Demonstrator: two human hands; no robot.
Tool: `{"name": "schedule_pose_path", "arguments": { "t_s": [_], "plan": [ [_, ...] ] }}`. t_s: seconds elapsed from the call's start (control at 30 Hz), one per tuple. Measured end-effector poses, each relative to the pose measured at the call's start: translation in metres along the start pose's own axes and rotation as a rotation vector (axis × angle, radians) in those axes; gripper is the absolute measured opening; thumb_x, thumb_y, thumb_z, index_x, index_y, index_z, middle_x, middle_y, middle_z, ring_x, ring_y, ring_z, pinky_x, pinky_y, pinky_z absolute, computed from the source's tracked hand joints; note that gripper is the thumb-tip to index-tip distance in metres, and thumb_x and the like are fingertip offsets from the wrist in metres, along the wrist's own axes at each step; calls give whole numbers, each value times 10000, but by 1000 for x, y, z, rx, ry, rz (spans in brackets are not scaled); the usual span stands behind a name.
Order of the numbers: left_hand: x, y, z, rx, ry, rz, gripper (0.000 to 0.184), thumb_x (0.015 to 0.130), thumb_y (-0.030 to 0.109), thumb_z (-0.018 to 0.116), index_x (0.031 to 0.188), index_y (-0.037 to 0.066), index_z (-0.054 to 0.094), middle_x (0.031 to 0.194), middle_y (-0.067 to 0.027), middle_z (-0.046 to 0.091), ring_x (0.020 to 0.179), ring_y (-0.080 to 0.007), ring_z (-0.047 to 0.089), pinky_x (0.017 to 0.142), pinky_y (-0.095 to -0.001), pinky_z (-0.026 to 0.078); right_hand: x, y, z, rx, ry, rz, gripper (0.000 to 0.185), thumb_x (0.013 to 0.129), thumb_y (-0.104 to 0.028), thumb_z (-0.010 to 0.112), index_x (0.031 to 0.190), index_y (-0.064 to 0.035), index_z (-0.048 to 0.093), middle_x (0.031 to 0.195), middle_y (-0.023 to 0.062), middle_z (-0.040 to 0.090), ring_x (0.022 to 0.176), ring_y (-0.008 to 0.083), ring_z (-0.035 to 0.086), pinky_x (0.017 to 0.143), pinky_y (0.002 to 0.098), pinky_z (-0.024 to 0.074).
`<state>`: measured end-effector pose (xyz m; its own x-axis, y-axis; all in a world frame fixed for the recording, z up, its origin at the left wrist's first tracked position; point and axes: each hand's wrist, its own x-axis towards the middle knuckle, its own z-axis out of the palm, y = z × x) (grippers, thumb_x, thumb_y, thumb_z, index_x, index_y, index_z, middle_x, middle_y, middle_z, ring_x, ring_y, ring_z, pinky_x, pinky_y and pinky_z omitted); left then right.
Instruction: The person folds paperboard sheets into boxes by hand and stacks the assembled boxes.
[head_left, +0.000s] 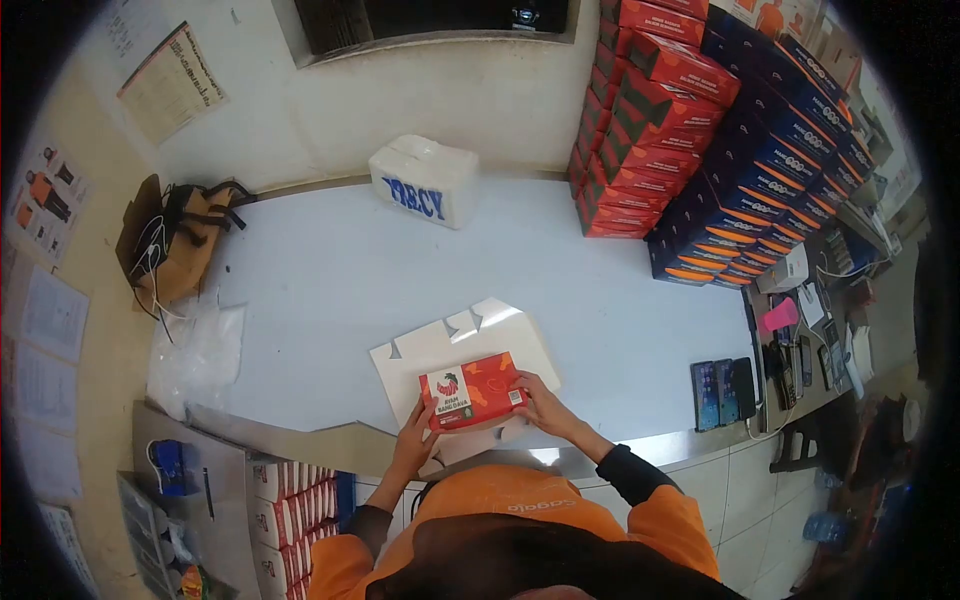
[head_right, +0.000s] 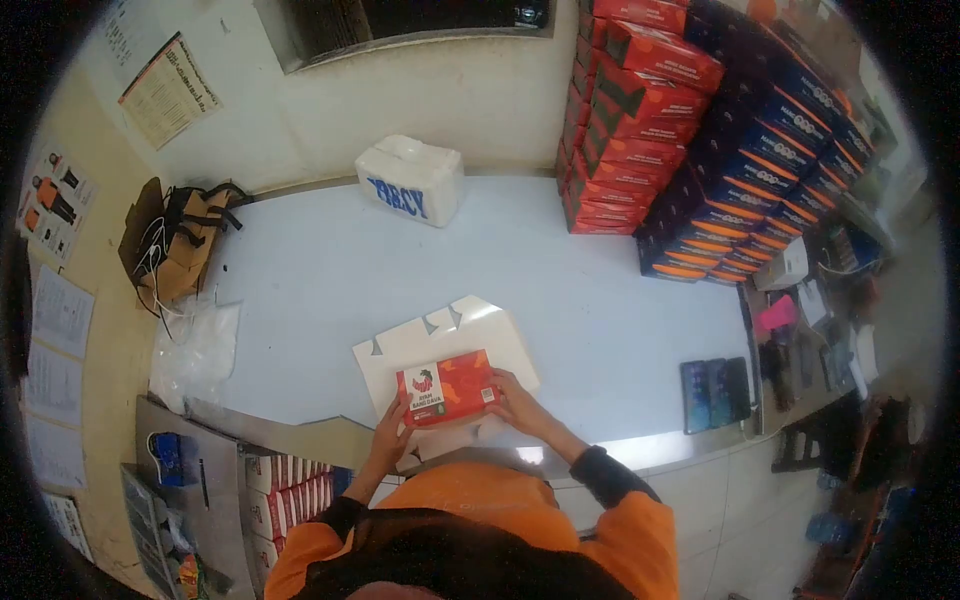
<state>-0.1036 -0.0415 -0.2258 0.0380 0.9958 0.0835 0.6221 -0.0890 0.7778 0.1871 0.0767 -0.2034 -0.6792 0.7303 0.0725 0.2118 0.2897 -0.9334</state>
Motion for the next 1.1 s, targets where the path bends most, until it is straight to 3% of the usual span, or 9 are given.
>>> {"name": "schedule_pose_path", "arguments": {
  "t_s": [0.2,0.3,0.37,0.47,0.5,0.67,0.8,0.87,1.1],
  "plan": [
    [-5,-14,4,-25,-55,26,535,827,58,621,1336,123,470,1408,-214,353,1255,-359,425,999,-395,398,-14,31,3,-235,62,-95,179,849,-121,630,1006,-59,570,1128,132,516,1100,317,501,907,369,455],
    [-3,-20,21,93,188,228,599,846,-1,556,1404,119,375,1448,-188,316,1282,-303,401,1015,-373,374,-19,39,6,-137,101,-27,289,880,-143,616,1130,-57,499,1122,110,530,1066,239,542,874,346,467],
    [3,-26,36,-885,176,-170,660,869,-13,481,1466,109,227,1482,-153,268,1317,-242,345,1040,-336,330,-19,35,12,162,95,165,402,917,-173,586,1249,-56,390,1128,83,528,1064,167,536,857,328,471],
    [22,-17,31,-965,72,-319,709,891,15,427,1490,96,55,1496,-118,232,1311,-212,327,1064,-305,281,-15,26,10,335,112,229,433,924,-146,563,1299,-54,366,1224,110,481,1149,193,488,905,324,452],
    [42,44,9,-992,80,-244,658,932,110,423,1482,121,61,1440,-116,304,1266,-259,386,1018,-403,385,-9,15,5,325,120,216,433,924,-146,563,1299,-54,366,1224,110,481,1149,193,488,905,324,452],
    [140,107,-28,-1399,184,-119,598,931,130,445,1439,223,142,1405,-111,335,1246,-262,424,962,-482,442,47,-38,-84,-33,552,-111,410,893,-65,536,1285,-21,424,1287,147,479,1165,239,497,957,357,416],
    [242,227,-75,-1319,147,112,601,944,213,461,1441,229,124,1407,-102,329,1258,-272,403,971,-482,398,113,-100,-226,-270,1166,-381,235,865,-80,579,1080,-4,524,1037,131,562,1002,229,534,846,346,434],
    [299,275,-84,-1299,162,223,585,931,335,492,1422,197,205,1389,-105,349,1266,-264,374,990,-485,382,136,-131,-295,-657,1244,-466,186,862,-82,576,1033,-18,544,994,132,551,962,255,538,831,344,428],
    [465,405,-80,-1291,-21,265,716,865,451,579,1399,172,193,1386,-114,309,1197,-275,427,897,-465,444,180,-132,-380,-809,983,-456,186,856,-152,565,1009,-47,575,1014,159,558,989,337,524,849,422,408]
  ]
}}
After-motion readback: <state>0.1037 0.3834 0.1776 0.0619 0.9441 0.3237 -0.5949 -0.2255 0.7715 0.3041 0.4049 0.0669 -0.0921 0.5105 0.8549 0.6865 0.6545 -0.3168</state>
